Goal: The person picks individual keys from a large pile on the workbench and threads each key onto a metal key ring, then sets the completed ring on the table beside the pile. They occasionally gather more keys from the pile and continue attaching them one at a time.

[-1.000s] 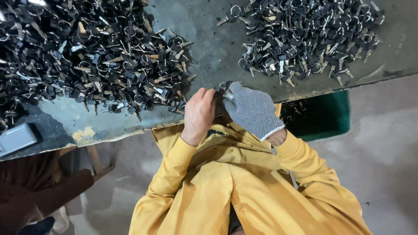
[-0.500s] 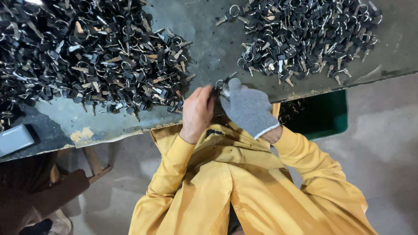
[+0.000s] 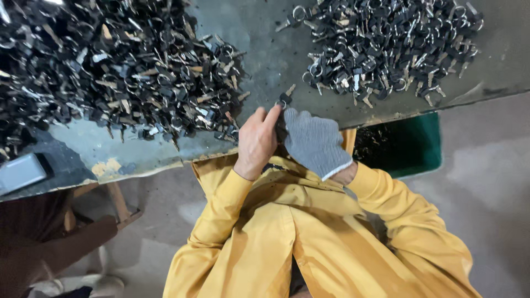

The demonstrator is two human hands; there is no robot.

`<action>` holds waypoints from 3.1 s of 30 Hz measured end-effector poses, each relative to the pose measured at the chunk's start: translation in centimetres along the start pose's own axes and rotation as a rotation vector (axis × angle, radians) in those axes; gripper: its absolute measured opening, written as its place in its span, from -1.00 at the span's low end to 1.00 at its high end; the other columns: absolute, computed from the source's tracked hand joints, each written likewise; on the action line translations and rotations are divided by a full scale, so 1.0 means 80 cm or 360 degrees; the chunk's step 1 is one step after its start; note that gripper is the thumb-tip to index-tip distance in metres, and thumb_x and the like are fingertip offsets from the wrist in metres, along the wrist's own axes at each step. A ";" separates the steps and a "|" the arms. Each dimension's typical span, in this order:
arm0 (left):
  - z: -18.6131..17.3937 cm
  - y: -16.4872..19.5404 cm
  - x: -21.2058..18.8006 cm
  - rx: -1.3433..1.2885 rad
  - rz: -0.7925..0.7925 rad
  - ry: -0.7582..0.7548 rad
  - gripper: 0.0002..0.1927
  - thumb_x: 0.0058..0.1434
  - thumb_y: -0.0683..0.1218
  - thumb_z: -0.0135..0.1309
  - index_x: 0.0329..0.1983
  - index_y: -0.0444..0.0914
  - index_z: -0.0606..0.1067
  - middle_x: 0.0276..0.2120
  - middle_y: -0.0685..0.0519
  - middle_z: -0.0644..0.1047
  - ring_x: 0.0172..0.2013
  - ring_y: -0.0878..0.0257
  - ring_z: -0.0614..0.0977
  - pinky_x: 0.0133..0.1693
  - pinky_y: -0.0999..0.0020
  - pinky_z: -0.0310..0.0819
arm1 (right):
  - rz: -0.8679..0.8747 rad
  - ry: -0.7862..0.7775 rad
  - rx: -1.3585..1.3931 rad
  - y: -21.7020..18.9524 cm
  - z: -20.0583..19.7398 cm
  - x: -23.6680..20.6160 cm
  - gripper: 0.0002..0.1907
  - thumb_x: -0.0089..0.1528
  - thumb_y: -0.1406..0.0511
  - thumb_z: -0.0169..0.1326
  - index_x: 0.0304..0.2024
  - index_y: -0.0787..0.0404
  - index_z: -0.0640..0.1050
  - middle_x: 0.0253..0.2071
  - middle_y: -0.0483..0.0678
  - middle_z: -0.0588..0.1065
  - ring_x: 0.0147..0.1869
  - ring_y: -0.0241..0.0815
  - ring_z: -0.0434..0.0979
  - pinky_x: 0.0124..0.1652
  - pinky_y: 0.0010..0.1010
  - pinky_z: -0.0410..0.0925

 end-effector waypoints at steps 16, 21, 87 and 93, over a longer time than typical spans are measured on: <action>0.053 -0.045 -0.022 -0.2038 -0.0755 -0.0352 -0.60 0.37 -0.29 0.14 0.28 -0.35 0.51 -0.32 0.22 0.51 -0.35 0.50 0.45 -0.30 0.57 0.37 | -0.0041 0.0282 0.1177 0.016 -0.034 -0.029 -0.72 0.34 0.23 0.16 0.00 0.20 0.42 -0.26 0.09 0.54 -0.22 0.20 0.61 -0.32 -0.12 0.45; 0.024 -0.044 -0.018 -0.1393 -0.0434 0.0008 -0.59 0.35 -0.30 0.14 0.27 -0.33 0.50 -0.28 0.23 0.51 -0.27 0.53 0.48 -0.17 0.60 0.44 | 0.0114 0.0323 0.0904 0.031 -0.028 -0.030 -0.68 0.27 0.19 0.25 -0.08 0.18 0.44 -0.33 0.08 0.54 -0.32 0.19 0.59 -0.36 -0.10 0.44; 0.099 0.087 0.270 0.0384 0.0530 -0.0275 0.57 -0.43 0.48 0.48 0.62 -0.11 0.02 0.56 -0.27 -0.11 0.50 -0.34 -0.22 0.37 -0.49 -0.48 | 0.0415 0.0517 0.0717 0.407 -0.155 0.048 -0.46 0.18 0.30 0.20 0.20 0.23 0.40 -0.06 -0.10 0.51 -0.03 -0.30 0.51 -0.06 -0.43 0.42; 0.122 0.060 0.316 0.0174 0.0465 -0.0505 0.69 -0.64 0.40 0.51 0.60 -0.17 -0.02 0.51 -0.36 -0.07 0.46 -0.44 -0.09 0.33 -0.52 -0.28 | 0.0456 0.0253 0.0653 0.394 -0.159 0.142 -0.47 0.15 0.31 0.19 0.17 0.24 0.41 -0.07 -0.09 0.51 -0.03 -0.31 0.50 -0.04 -0.43 0.41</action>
Point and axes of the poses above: each hand's wrist, its own x-axis towards the middle knuckle, its own z-axis out of the palm, y = z × x, the point moved 10 cm from there along x, towards the middle knuckle
